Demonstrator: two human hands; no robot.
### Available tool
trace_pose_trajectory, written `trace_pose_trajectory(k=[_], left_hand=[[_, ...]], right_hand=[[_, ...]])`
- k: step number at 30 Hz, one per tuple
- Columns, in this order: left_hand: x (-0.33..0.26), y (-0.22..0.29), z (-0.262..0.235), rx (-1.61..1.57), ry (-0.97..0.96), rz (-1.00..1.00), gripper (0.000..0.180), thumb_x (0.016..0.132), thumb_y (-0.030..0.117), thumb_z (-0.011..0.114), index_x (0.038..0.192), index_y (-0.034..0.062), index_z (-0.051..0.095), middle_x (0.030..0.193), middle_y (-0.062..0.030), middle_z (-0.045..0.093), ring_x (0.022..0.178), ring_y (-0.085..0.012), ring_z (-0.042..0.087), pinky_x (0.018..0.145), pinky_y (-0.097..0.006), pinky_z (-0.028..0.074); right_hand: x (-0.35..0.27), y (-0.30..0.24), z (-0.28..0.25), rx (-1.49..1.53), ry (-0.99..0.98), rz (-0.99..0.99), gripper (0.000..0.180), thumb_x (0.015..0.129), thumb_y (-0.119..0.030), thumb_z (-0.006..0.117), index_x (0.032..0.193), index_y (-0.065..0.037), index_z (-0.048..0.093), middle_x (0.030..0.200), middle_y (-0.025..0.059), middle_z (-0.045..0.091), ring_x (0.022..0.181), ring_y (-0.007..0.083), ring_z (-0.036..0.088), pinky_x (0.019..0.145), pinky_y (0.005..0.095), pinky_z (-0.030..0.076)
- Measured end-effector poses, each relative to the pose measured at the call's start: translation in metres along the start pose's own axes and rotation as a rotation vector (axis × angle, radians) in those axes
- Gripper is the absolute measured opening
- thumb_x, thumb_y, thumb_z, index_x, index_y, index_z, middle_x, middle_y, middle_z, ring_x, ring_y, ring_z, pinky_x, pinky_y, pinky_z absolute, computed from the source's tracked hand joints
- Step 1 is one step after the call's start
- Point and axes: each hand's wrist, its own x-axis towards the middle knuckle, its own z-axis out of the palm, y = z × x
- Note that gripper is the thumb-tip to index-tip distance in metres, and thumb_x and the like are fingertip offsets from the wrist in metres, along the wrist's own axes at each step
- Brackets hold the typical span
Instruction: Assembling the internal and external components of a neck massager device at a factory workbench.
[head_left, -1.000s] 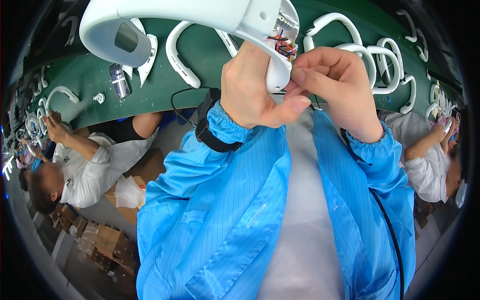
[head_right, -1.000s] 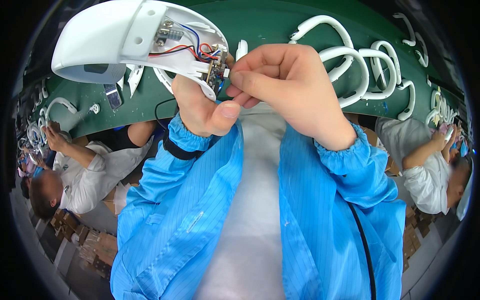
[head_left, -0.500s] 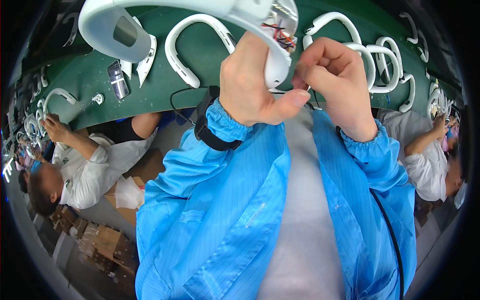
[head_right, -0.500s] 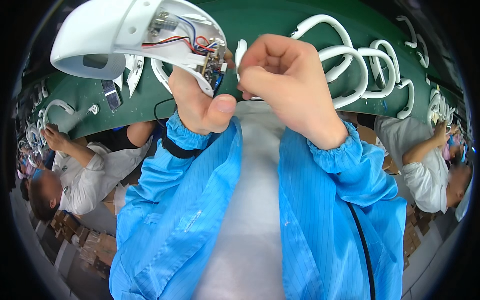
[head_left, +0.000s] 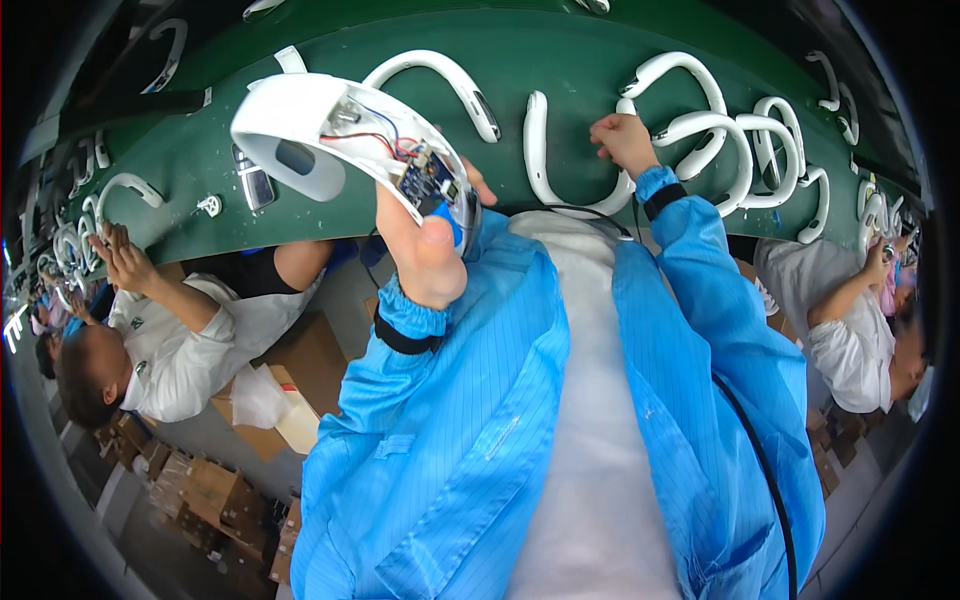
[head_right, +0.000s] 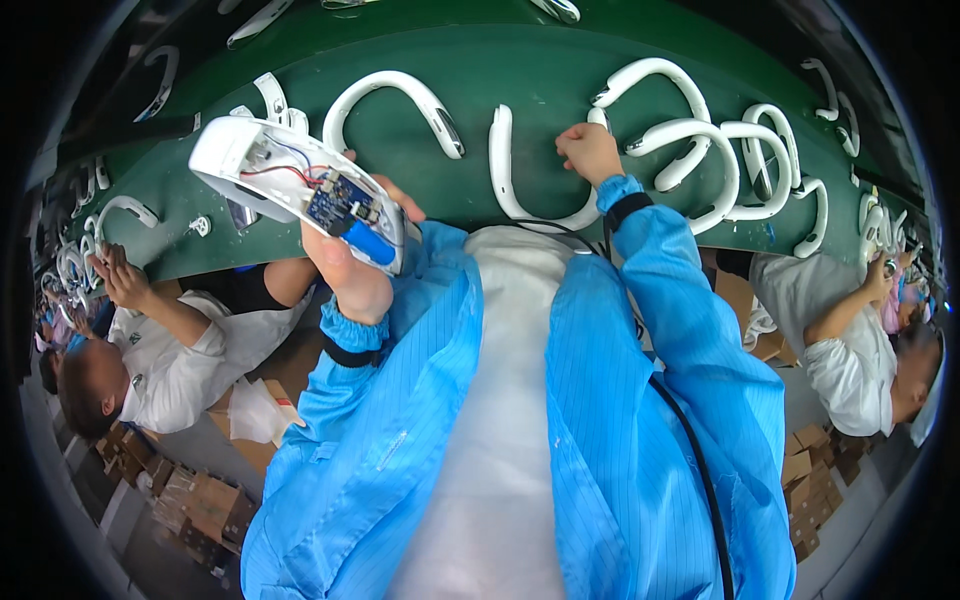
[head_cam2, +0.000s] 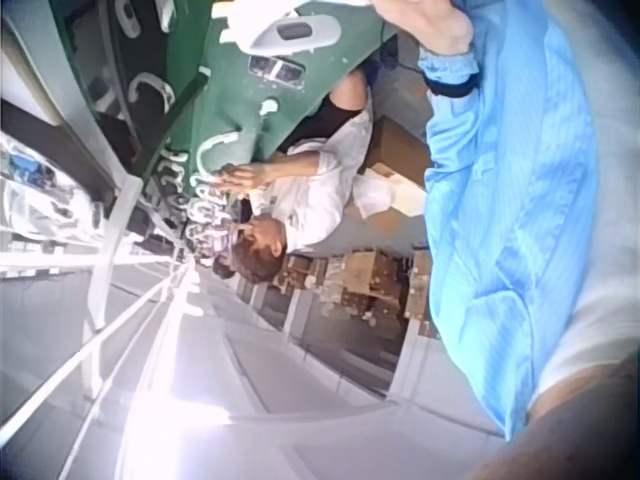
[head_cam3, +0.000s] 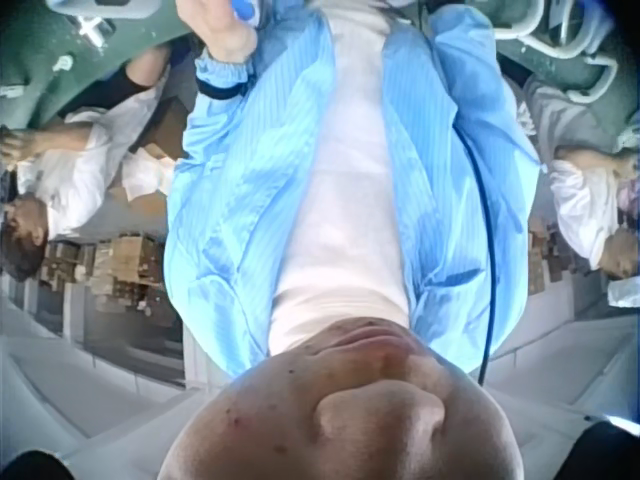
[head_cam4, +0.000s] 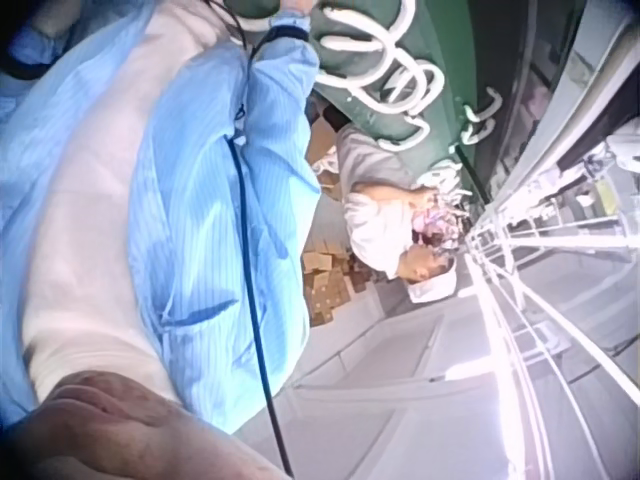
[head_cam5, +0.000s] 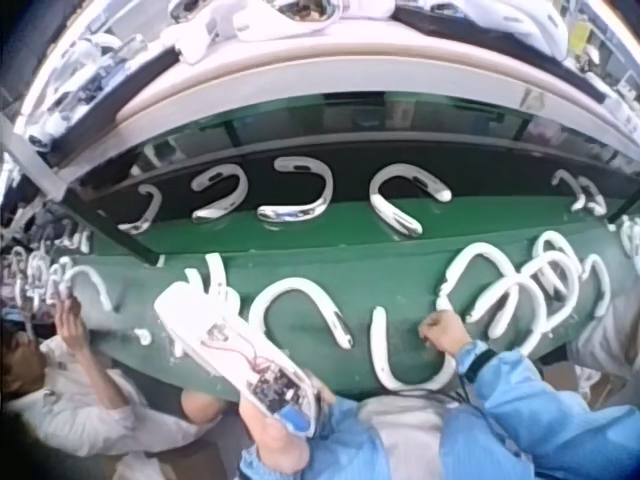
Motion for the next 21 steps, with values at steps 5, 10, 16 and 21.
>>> trace_pose_trajectory(k=[5,10,16,21], left_hand=[[-0.003,0.008,0.002,-0.184,-0.158,-0.119,0.069,0.080,0.055,0.052,0.112,-0.0053,0.041,0.082,-0.0102,0.056,0.070,-0.0155,0.056,0.063,-0.027,0.047],[0.011,0.011,0.011,-0.314,-0.457,-0.322,0.065,0.088,0.056,0.040,0.108,-0.0056,0.048,0.081,-0.0118,0.059,0.064,-0.0158,0.059,0.057,-0.027,0.048],[0.018,0.006,0.010,0.264,-0.441,0.006,0.045,0.093,0.033,0.037,0.086,-0.0060,0.058,0.073,-0.0118,0.061,0.063,-0.0249,0.060,0.059,-0.036,0.048],[0.058,-0.003,-0.078,0.592,-0.107,-0.128,0.031,0.088,0.023,0.047,0.084,-0.0029,0.062,0.065,-0.0107,0.061,0.060,-0.0165,0.060,0.055,-0.029,0.046]], right_hand=[[-0.017,-0.003,-0.005,0.232,-0.031,-0.183,0.044,0.072,0.005,0.039,0.112,-0.006,0.056,0.106,0.0103,0.058,0.100,0.0186,0.054,0.068,0.0307,0.050],[-0.128,-0.089,0.001,0.877,-0.696,-0.434,0.061,0.088,-0.047,0.043,0.122,0.003,0.044,0.110,0.0121,0.056,0.096,0.0191,0.055,0.079,0.0337,0.043],[-0.164,-0.140,0.030,0.849,-0.371,-0.470,0.052,0.088,-0.041,0.047,0.112,0.005,0.048,0.104,0.0212,0.060,0.090,0.0239,0.061,0.083,0.0338,0.047],[-0.153,-0.113,0.008,1.091,-0.256,-0.314,0.035,0.088,-0.035,0.048,0.097,-0.002,0.052,0.073,0.0129,0.061,0.069,0.0220,0.062,0.061,0.0298,0.051]])
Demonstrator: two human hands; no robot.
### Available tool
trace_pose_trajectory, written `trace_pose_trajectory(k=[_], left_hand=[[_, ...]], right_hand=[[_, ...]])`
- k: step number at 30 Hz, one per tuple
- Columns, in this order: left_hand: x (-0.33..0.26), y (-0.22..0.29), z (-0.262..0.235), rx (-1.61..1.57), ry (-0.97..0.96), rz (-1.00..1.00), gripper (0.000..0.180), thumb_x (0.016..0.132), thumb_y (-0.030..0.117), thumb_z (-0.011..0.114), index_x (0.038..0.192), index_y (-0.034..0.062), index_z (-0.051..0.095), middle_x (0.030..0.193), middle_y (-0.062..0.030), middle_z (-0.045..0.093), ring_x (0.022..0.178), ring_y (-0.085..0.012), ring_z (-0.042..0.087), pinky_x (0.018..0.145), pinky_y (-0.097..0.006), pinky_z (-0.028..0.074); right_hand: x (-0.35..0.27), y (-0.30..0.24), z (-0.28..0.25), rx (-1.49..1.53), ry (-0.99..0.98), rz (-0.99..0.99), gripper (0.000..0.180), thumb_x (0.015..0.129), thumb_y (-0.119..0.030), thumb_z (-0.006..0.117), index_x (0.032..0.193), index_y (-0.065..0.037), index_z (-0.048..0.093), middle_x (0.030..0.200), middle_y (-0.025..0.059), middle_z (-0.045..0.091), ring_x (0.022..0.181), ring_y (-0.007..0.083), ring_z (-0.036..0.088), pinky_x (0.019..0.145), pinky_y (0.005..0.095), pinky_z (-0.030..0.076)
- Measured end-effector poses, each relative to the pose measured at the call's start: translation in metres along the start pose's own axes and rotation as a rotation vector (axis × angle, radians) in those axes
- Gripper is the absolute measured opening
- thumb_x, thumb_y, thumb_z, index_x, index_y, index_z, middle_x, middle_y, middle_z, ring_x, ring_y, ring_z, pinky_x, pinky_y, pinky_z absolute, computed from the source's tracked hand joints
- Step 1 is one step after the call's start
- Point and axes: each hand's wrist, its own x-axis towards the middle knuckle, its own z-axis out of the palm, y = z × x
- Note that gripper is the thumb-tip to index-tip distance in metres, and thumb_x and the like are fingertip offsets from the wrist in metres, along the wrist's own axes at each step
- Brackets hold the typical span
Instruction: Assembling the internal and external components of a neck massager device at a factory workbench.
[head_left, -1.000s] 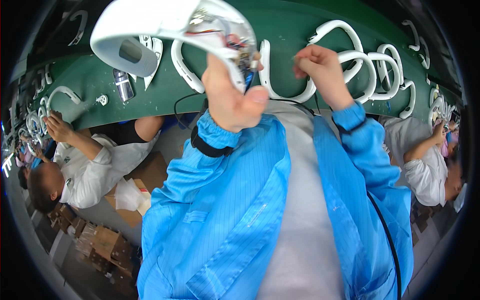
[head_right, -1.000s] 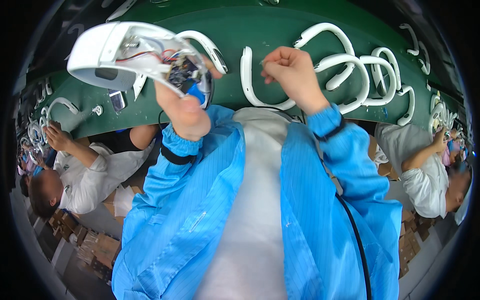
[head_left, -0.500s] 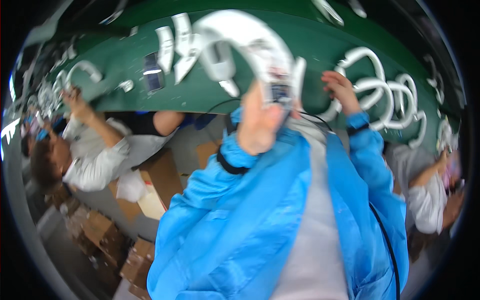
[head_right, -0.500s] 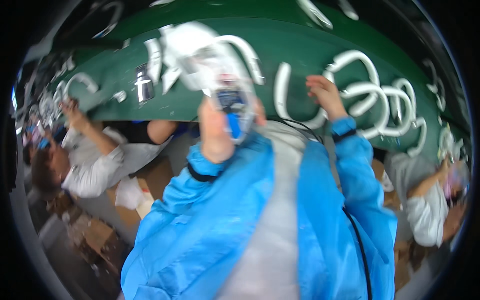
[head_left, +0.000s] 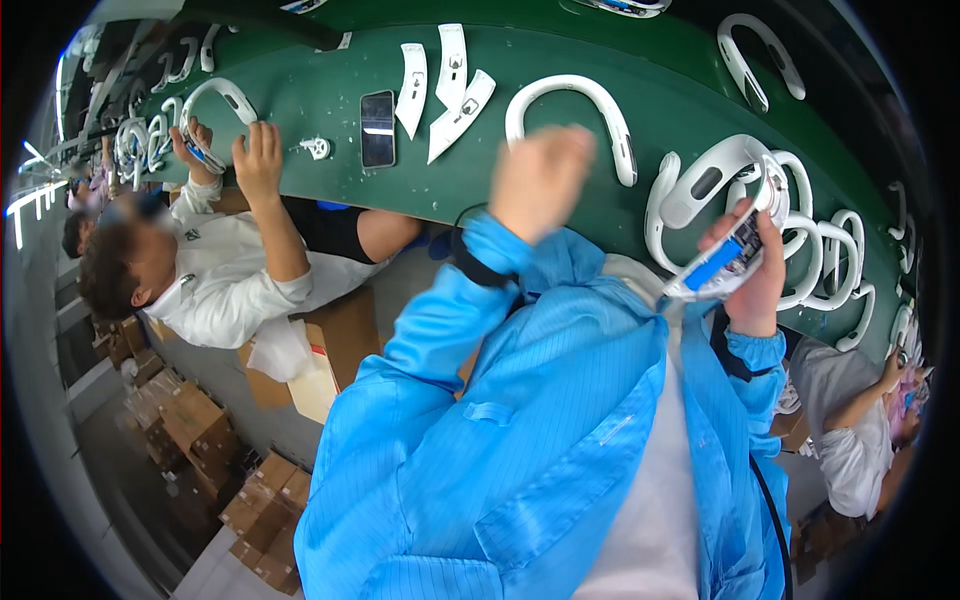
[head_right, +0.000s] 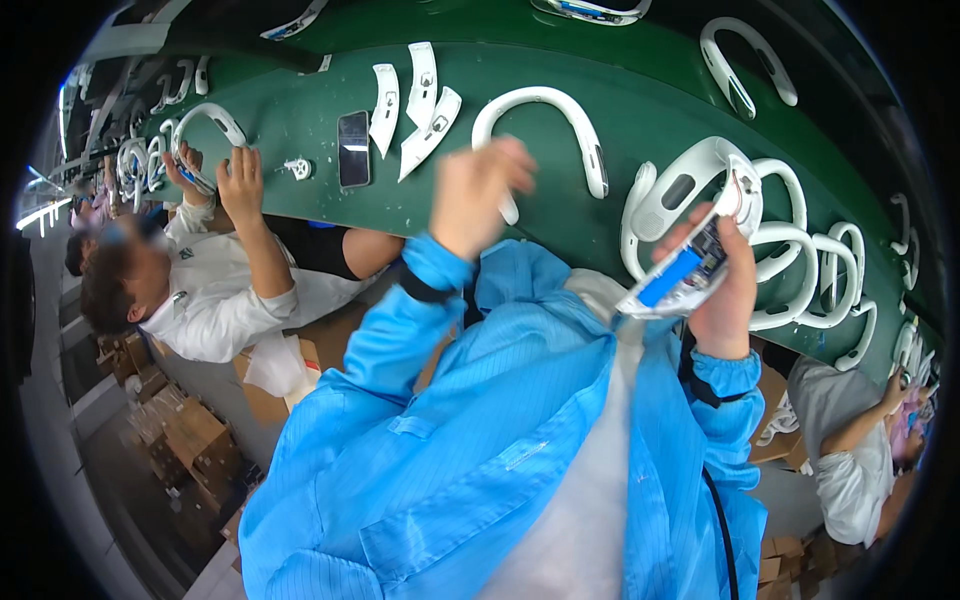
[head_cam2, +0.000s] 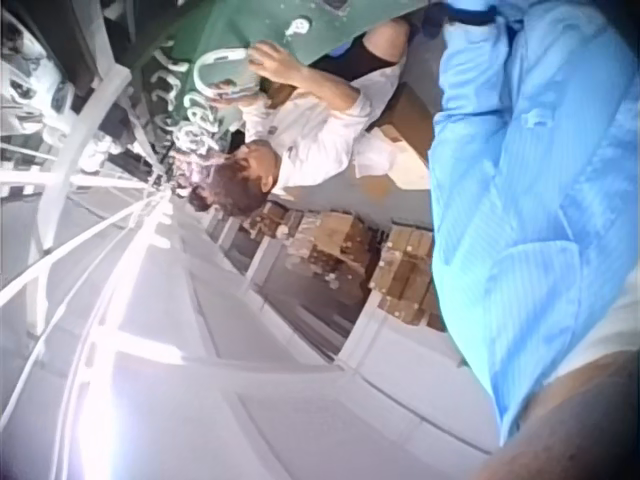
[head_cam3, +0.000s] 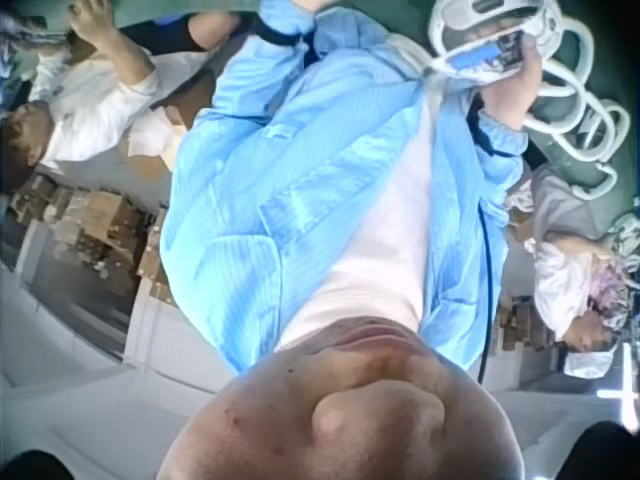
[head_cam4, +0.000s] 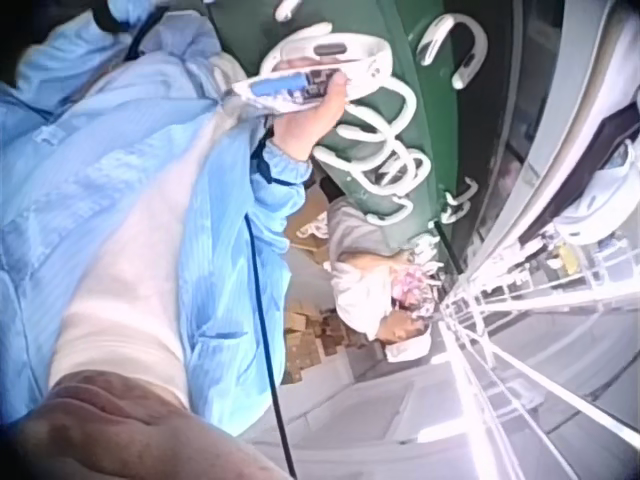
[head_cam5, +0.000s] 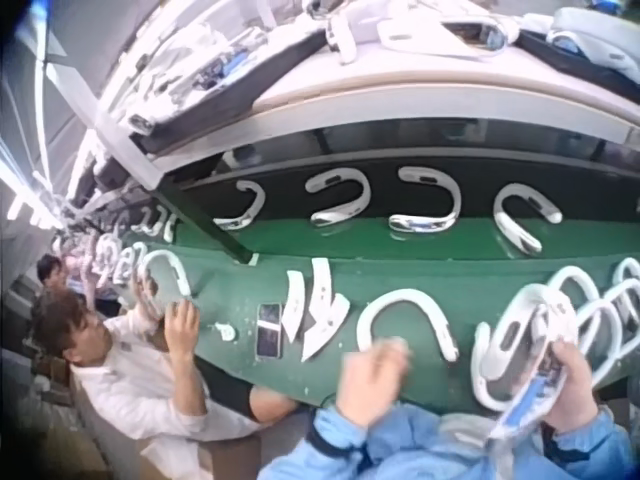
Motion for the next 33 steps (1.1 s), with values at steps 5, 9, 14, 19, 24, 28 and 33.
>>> trace_pose_trajectory(k=[5,9,14,19,24,28,33], left_hand=[[0.106,-0.116,-0.071,0.772,0.357,0.030,0.052,0.075,0.039,0.063,0.102,-0.0041,0.057,0.091,-0.0215,0.062,0.083,-0.0344,0.060,0.074,-0.040,0.047],[0.168,-0.181,-0.084,0.859,0.308,-0.265,0.069,0.068,0.047,0.067,0.114,-0.0007,0.048,0.114,-0.0251,0.054,0.107,-0.0411,0.050,0.089,-0.045,0.041],[0.176,-0.209,-0.105,1.004,0.164,-0.461,0.060,0.068,0.035,0.066,0.114,0.0000,0.047,0.113,-0.0266,0.053,0.103,-0.0413,0.053,0.090,-0.044,0.043],[0.159,-0.123,-0.080,0.657,0.185,-0.154,0.050,0.071,0.026,0.058,0.110,-0.0023,0.044,0.096,-0.0261,0.058,0.086,-0.0374,0.059,0.078,-0.043,0.046],[0.077,-0.009,-0.039,-0.387,-0.443,-0.285,0.044,0.078,0.013,0.050,0.120,0.0021,0.040,0.099,-0.0175,0.059,0.074,-0.0220,0.061,0.064,-0.030,0.048],[0.030,0.024,-0.002,-0.185,-0.984,-0.115,0.034,0.084,0.014,0.049,0.114,-0.0019,0.050,0.100,-0.0107,0.060,0.086,-0.0157,0.056,0.075,-0.027,0.046],[0.033,0.082,0.005,0.216,-1.156,0.330,0.026,0.077,0.020,0.065,0.082,-0.0046,0.059,0.064,-0.0154,0.059,0.055,-0.0213,0.056,0.054,-0.032,0.044]], right_hand=[[-0.010,0.005,-0.005,0.033,0.038,0.060,0.040,0.087,-0.039,0.045,0.099,-0.001,0.052,0.074,0.0131,0.060,0.066,0.0216,0.060,0.061,0.0303,0.050],[-0.012,0.011,-0.003,0.075,0.041,0.089,0.043,0.086,-0.038,0.048,0.101,0.002,0.053,0.075,0.0145,0.062,0.067,0.0222,0.062,0.062,0.0301,0.050],[-0.024,0.003,-0.008,0.052,0.057,0.045,0.034,0.084,-0.029,0.054,0.100,0.001,0.052,0.076,0.0151,0.063,0.066,0.0214,0.063,0.059,0.0289,0.052],[-0.029,-0.002,-0.006,0.032,0.135,-0.028,0.029,0.083,-0.024,0.055,0.099,-0.001,0.051,0.074,0.0145,0.062,0.066,0.0204,0.062,0.060,0.0280,0.050],[-0.015,-0.004,-0.010,-0.064,0.102,-0.034,0.031,0.083,-0.022,0.055,0.105,-0.001,0.050,0.075,0.0130,0.061,0.069,0.0183,0.060,0.060,0.0262,0.049],[0.005,-0.012,-0.008,-0.022,-0.125,0.015,0.046,0.086,-0.030,0.054,0.119,0.000,0.046,0.081,0.0119,0.061,0.069,0.0144,0.060,0.061,0.0259,0.049],[0.009,-0.019,-0.001,-0.279,-0.221,0.108,0.048,0.084,-0.033,0.060,0.119,-0.003,0.048,0.088,0.0073,0.058,0.076,0.0114,0.057,0.067,0.0241,0.048]])
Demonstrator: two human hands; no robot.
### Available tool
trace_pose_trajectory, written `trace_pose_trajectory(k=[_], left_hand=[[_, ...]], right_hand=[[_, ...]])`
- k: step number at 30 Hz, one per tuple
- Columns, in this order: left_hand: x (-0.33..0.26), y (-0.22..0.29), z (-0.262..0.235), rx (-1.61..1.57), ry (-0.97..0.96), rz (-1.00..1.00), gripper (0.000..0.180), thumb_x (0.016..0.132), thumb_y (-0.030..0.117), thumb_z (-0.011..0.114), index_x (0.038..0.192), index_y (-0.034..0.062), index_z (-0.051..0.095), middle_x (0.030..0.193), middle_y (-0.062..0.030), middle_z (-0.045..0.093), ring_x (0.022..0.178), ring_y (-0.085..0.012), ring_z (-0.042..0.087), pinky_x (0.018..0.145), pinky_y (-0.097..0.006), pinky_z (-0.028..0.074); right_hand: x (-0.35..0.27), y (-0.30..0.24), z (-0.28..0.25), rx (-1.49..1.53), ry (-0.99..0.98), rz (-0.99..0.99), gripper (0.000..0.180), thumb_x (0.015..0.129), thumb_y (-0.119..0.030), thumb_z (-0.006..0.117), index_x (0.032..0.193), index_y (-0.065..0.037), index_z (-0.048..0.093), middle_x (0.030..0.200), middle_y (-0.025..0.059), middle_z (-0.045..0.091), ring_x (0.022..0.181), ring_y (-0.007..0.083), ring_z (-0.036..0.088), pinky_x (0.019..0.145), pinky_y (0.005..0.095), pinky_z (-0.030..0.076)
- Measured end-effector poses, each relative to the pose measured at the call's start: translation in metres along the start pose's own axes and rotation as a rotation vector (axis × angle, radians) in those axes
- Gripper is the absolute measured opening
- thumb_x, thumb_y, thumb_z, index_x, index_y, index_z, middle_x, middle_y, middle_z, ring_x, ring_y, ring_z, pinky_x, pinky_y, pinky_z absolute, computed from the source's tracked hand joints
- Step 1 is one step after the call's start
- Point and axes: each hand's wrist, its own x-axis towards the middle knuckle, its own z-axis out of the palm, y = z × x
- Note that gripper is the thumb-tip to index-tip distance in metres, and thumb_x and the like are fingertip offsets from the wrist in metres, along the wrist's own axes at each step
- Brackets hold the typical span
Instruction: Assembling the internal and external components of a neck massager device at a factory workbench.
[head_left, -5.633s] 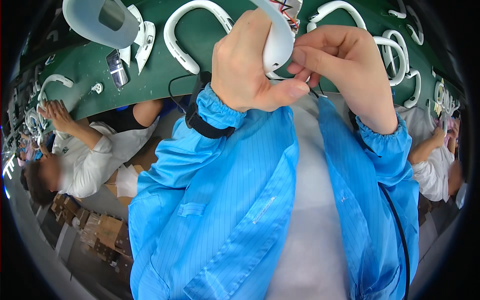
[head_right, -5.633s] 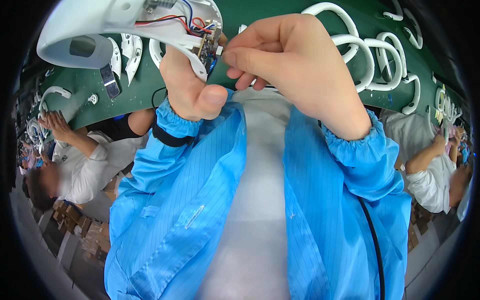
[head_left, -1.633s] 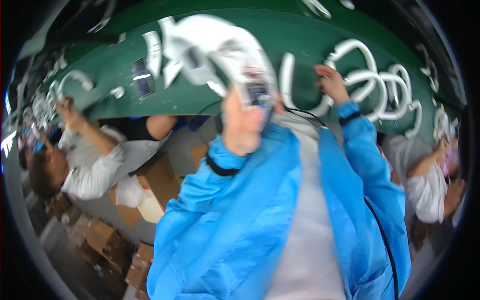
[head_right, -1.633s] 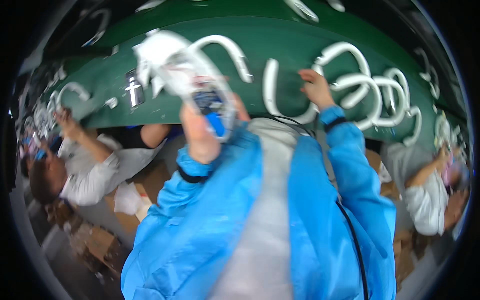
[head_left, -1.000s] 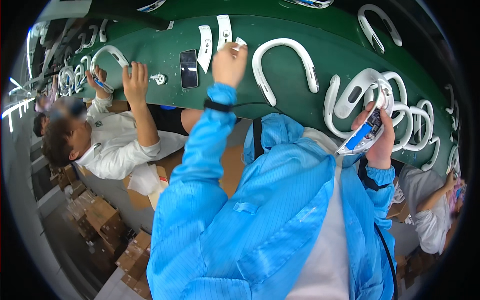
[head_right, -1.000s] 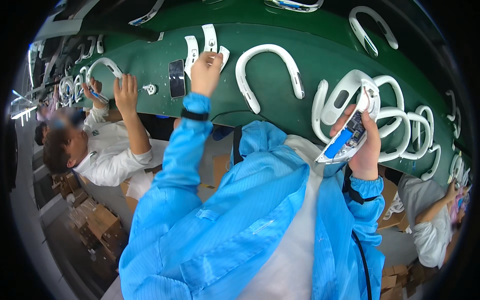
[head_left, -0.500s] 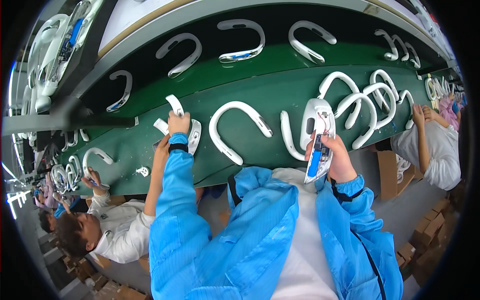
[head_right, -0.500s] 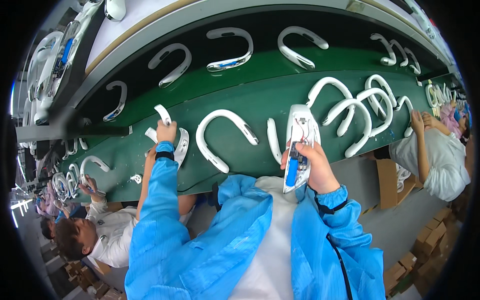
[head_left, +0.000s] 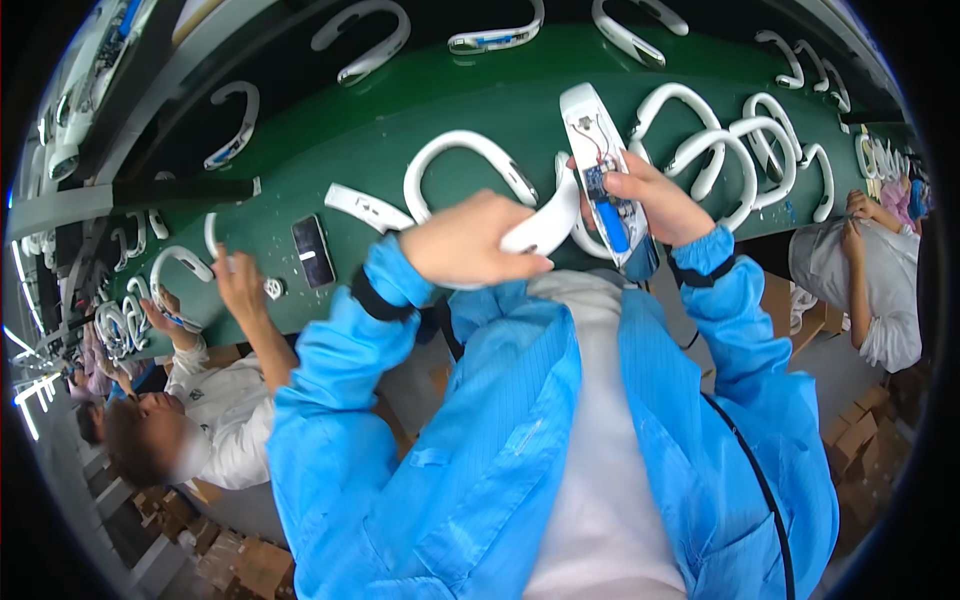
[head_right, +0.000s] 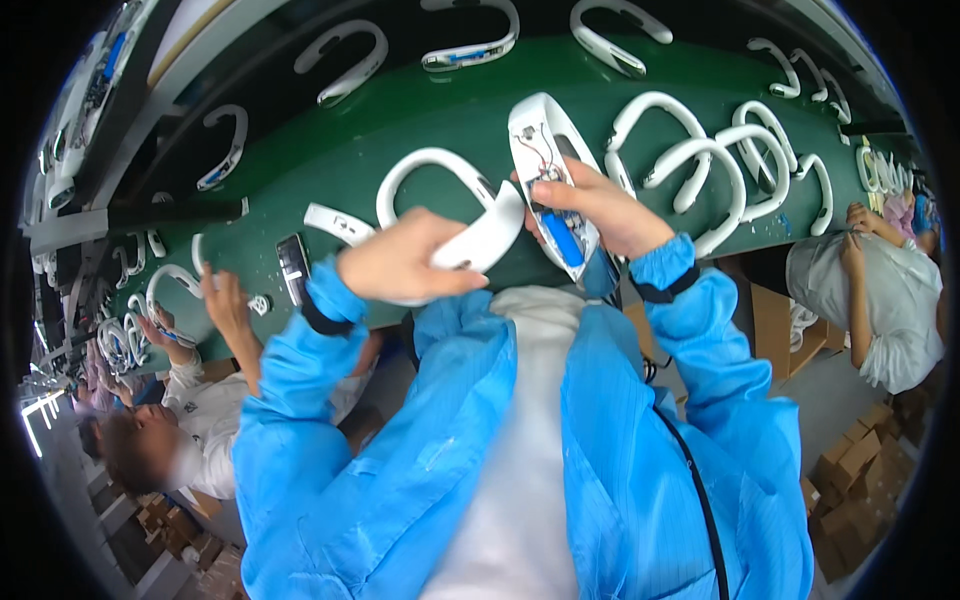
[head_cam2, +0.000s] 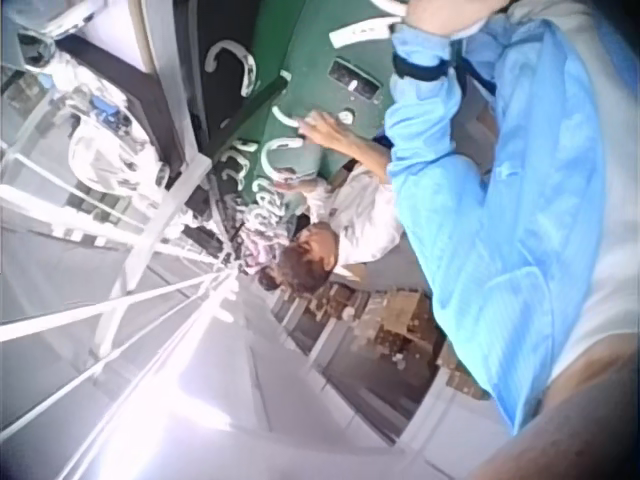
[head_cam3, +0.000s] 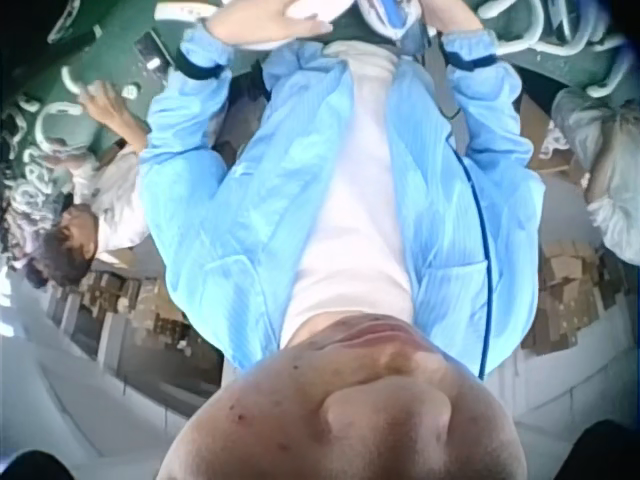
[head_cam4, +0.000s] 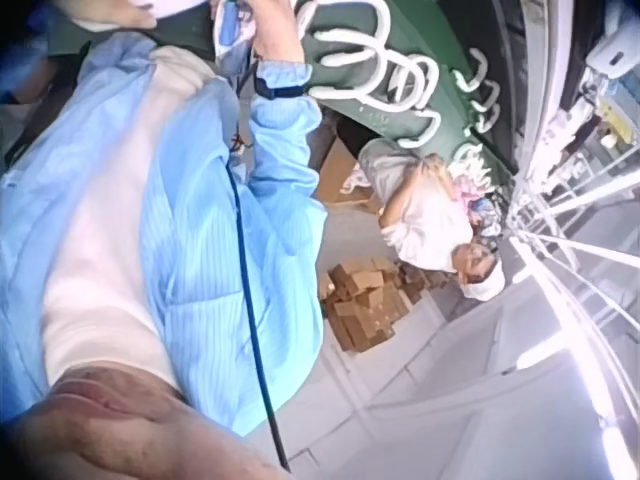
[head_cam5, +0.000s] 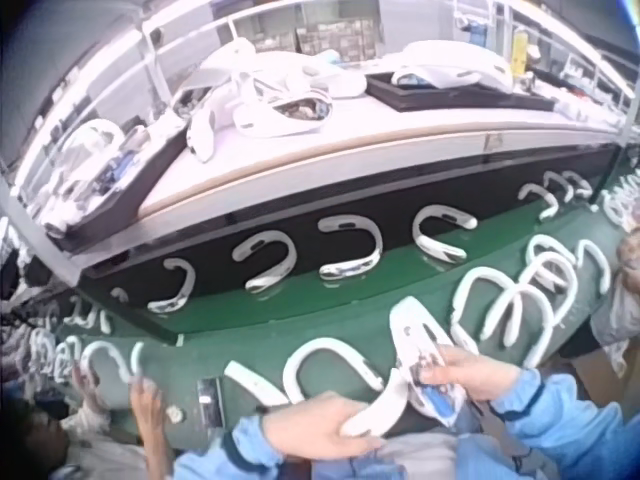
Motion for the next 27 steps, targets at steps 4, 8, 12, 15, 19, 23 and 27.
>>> trace_pose_trajectory(k=[4,8,12,15,19,23,27], left_hand=[[0.001,0.027,-0.028,0.001,-0.301,-0.246,0.034,0.073,0.028,0.072,0.083,-0.0034,0.063,0.066,-0.0081,0.061,0.058,-0.0136,0.055,0.055,-0.028,0.044],[0.011,0.022,-0.025,-0.044,-0.408,-0.354,0.034,0.075,0.027,0.071,0.089,-0.0032,0.062,0.074,-0.0066,0.063,0.067,-0.0118,0.055,0.060,-0.026,0.045],[-0.006,-0.002,0.000,-0.479,-0.291,-0.169,0.053,0.080,0.018,0.065,0.121,-0.0006,0.036,0.106,-0.0124,0.056,0.094,-0.0165,0.057,0.082,-0.030,0.045],[-0.026,-0.002,0.035,-0.884,-0.129,-0.190,0.059,0.080,0.012,0.063,0.126,0.0013,0.026,0.107,-0.0145,0.053,0.091,-0.0200,0.057,0.081,-0.032,0.046],[-0.030,0.000,0.061,-1.028,0.310,-0.175,0.027,0.073,0.000,0.062,0.094,0.0034,0.045,0.080,-0.0018,0.048,0.070,-0.0081,0.048,0.063,-0.023,0.041],[0.017,0.020,0.069,-0.529,0.789,-0.157,0.037,0.070,-0.005,0.065,0.100,0.0018,0.044,0.075,-0.0020,0.053,0.067,-0.0075,0.050,0.058,-0.020,0.040],[0.036,0.037,0.065,-0.395,0.749,-0.141,0.025,0.070,-0.004,0.067,0.091,-0.0013,0.054,0.071,-0.0008,0.055,0.063,-0.0064,0.050,0.055,-0.021,0.041]], right_hand=[[0.005,0.013,-0.012,0.062,-0.048,0.039,0.048,0.080,-0.031,0.064,0.116,-0.003,0.050,0.090,0.0091,0.059,0.072,0.0125,0.061,0.063,0.0242,0.051],[0.003,0.030,-0.002,0.030,-0.144,0.042,0.045,0.086,-0.035,0.055,0.117,-0.003,0.050,0.100,0.0073,0.059,0.087,0.0140,0.059,0.072,0.0258,0.050],[0.007,0.038,0.005,0.472,0.022,0.029,0.048,0.093,-0.042,0.035,0.115,-0.002,0.051,0.107,0.0095,0.059,0.089,0.0140,0.059,0.073,0.0276,0.051],[0.011,0.043,0.003,0.491,-0.010,0.037,0.053,0.091,-0.046,0.038,0.115,0.000,0.049,0.091,0.0114,0.061,0.077,0.0181,0.062,0.069,0.0311,0.053],[0.009,0.037,-0.002,0.518,0.000,0.004,0.054,0.093,-0.048,0.031,0.113,-0.001,0.050,0.086,0.0105,0.060,0.071,0.0164,0.060,0.066,0.0292,0.052],[0.006,0.032,0.000,0.508,-0.070,-0.060,0.053,0.094,-0.045,0.028,0.114,-0.002,0.050,0.088,0.0101,0.061,0.075,0.0152,0.061,0.068,0.0286,0.052],[0.001,0.028,0.011,0.505,0.091,-0.078,0.049,0.095,-0.042,0.029,0.116,-0.003,0.050,0.095,0.0098,0.062,0.085,0.0149,0.061,0.075,0.0273,0.051]])
